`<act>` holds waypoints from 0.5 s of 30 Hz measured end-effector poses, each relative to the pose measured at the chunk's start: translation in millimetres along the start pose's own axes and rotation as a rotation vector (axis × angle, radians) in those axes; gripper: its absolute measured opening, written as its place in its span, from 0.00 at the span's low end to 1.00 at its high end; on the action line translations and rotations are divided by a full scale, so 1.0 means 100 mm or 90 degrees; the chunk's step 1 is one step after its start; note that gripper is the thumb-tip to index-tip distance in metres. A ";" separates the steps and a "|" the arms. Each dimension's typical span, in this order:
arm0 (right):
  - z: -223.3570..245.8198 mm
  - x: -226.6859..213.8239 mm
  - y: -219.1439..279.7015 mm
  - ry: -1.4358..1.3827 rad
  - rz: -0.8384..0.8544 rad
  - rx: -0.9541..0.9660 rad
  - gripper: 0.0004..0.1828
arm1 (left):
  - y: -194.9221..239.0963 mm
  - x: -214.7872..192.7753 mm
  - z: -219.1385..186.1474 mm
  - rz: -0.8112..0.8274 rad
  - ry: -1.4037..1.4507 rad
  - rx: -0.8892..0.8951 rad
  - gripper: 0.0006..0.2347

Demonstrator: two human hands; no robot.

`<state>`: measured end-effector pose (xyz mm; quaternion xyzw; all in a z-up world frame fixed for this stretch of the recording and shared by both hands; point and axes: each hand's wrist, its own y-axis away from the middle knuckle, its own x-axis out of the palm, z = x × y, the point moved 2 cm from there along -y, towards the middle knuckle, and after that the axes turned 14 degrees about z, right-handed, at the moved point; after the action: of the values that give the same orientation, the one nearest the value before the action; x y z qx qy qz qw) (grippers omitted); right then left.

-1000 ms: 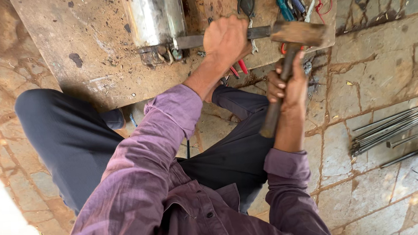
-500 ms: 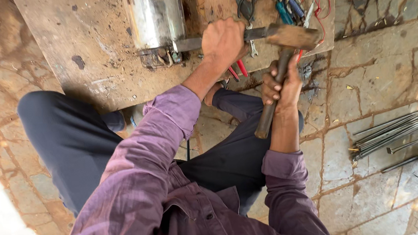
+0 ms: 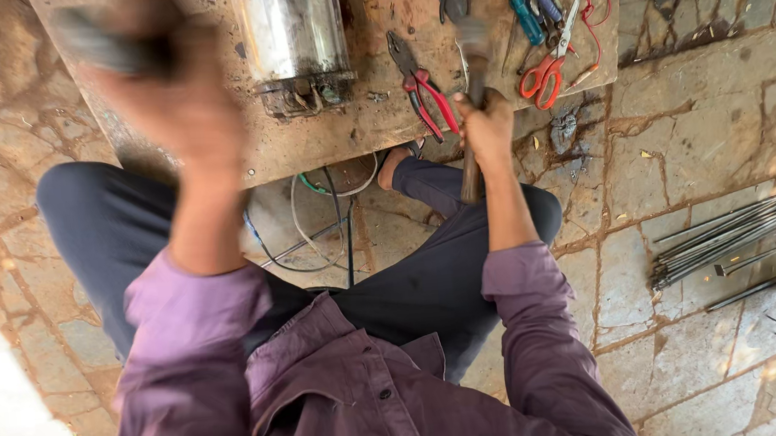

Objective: The person is repairing an electromechanical motor by sitting on the floor and using pliers to manipulate wires, a hammer to strike the casing, and a screwdriver to probe components.

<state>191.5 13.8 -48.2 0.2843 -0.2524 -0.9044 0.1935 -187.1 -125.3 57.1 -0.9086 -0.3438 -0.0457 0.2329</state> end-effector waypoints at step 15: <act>1.27 0.90 0.55 0.130 0.043 -0.553 0.14 | 0.85 -1.19 0.95 0.051 -0.692 -0.314 0.17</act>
<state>56.1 -30.6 35.6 0.2559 0.1620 -0.8871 0.3484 -229.6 -209.8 -89.5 -0.8412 -0.3586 0.3558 -0.1927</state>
